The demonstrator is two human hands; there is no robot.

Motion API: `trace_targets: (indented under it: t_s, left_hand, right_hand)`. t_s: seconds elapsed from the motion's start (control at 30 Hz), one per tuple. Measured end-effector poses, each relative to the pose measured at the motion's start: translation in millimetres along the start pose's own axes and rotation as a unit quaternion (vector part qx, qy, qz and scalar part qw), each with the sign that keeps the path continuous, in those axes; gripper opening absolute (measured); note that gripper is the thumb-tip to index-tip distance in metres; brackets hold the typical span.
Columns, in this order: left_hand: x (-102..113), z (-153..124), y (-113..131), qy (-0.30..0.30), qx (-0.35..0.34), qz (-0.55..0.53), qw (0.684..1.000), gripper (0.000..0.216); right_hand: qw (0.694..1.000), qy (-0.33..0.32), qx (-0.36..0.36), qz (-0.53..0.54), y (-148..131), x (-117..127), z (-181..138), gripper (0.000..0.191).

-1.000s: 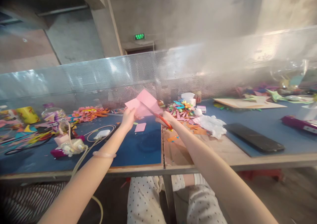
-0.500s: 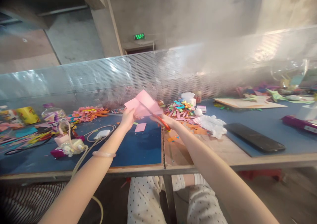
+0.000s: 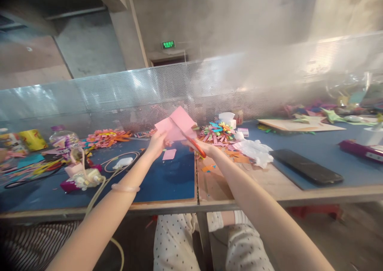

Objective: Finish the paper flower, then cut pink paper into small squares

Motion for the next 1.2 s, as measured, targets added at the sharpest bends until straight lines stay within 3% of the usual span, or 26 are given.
trace_targets:
  t_s: [0.1, 0.23, 0.4, 0.7, 1.0, 1.2]
  left_hand:
    - [-3.6, -2.6, 3.7, -0.017, -0.004, -0.006, 1.000, 0.029]
    - [-4.9, -5.1, 6.1, -0.015, 0.000, -0.010, 1.000, 0.026]
    - [-6.5, -6.5, 7.9, -0.015, 0.005, -0.012, 1.000, 0.023]
    - [-2.1, -2.1, 4.0, -0.020, 0.000, -0.006, 1.000, 0.026]
    - [-0.5, 0.2, 3.2, -0.033, -0.009, -0.003, 0.999, 0.028]
    - [-3.8, -1.1, 5.2, -0.048, -0.015, -0.013, 0.999, 0.030]
  right_hand:
    - [0.999, 0.015, 0.025, -0.027, 0.1, 0.7, 5.3, 0.030]
    - [0.983, 0.084, 0.083, -0.138, -3.9, 5.6, 15.5, 0.036]
    - [0.969, 0.136, 0.074, -0.192, -1.7, 9.9, 18.1, 0.039]
    - [0.965, 0.131, 0.076, -0.215, 6.8, 12.4, 22.9, 0.039]
    - [0.961, 0.162, 0.059, -0.216, -6.8, 8.0, 6.8, 0.045]
    - [0.957, 0.174, 0.075, -0.218, -2.9, 10.8, 12.8, 0.042]
Point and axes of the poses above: each hand's wrist, its own z-axis towards the middle knuckle, its own x-axis out of the back of the hand, y = z × x, the point moved 6 cm from there along z, towards the middle knuckle, and after that the axes turned 3 degrees about -z, right-handed, at the moved point
